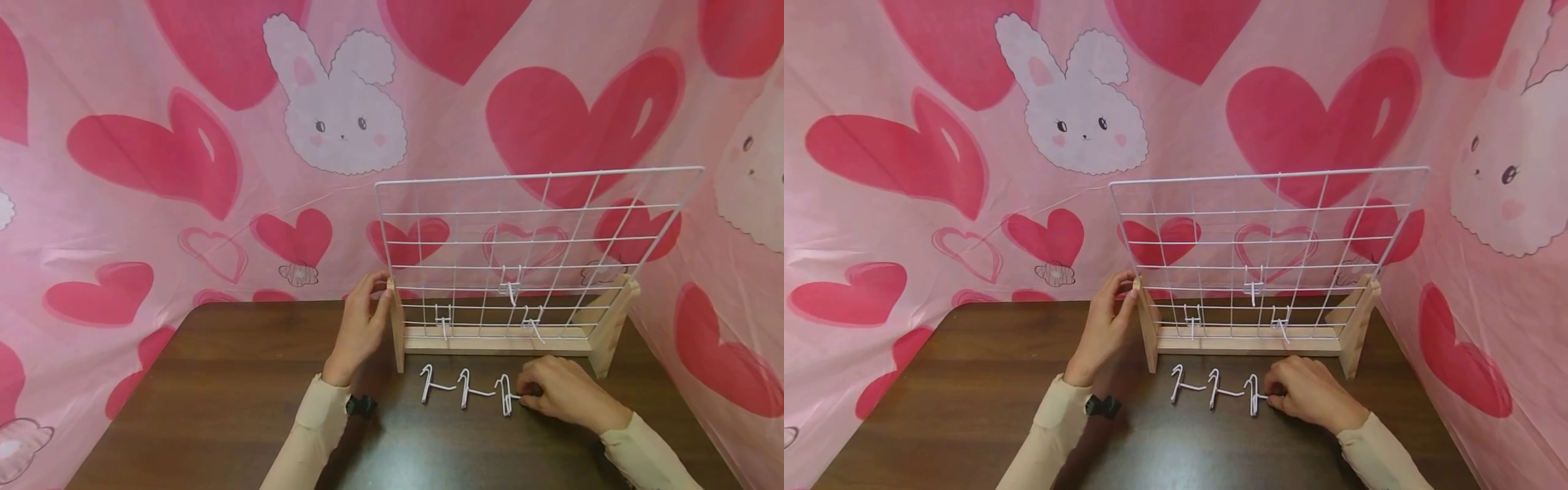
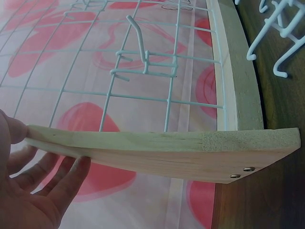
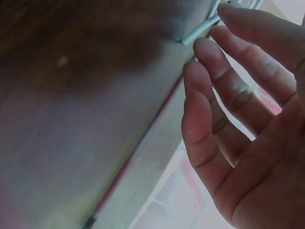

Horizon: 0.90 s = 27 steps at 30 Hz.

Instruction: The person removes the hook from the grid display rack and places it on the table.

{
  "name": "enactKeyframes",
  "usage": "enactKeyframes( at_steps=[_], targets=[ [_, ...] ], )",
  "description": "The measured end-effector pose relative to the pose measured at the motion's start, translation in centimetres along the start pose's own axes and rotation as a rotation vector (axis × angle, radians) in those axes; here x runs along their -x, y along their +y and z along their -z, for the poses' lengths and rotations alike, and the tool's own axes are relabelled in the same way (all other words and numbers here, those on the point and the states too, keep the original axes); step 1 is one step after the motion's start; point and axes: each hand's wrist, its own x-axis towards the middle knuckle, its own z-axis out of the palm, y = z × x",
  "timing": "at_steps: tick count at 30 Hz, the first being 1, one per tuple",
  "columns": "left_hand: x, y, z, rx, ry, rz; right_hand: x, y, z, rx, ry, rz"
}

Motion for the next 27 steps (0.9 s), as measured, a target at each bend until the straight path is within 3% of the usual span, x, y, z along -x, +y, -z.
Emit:
enactKeyframes(
  at_steps=[6, 14, 22, 27],
  targets=[
    [0.0, 0.1, 0.1, -0.021, -0.007, -0.003, 0.1, -0.5, 0.8, 0.039, 0.024, 0.025],
    [0.1, 0.1, 0.1, -0.027, -0.013, 0.008, 0.0, -2.2, 2.0, 0.068, 0.134, 0.107],
    [0.0, 0.0, 0.1, -0.001, -0.001, 0.003, -1.0, -3.4, 2.3, 0.092, 0.39, 0.244],
    [0.0, 0.3, -0.1, -0.002, 0.008, 0.016, -1.5, -3.7, 2.5, 0.126, 0.573, 0.285]
  ],
)
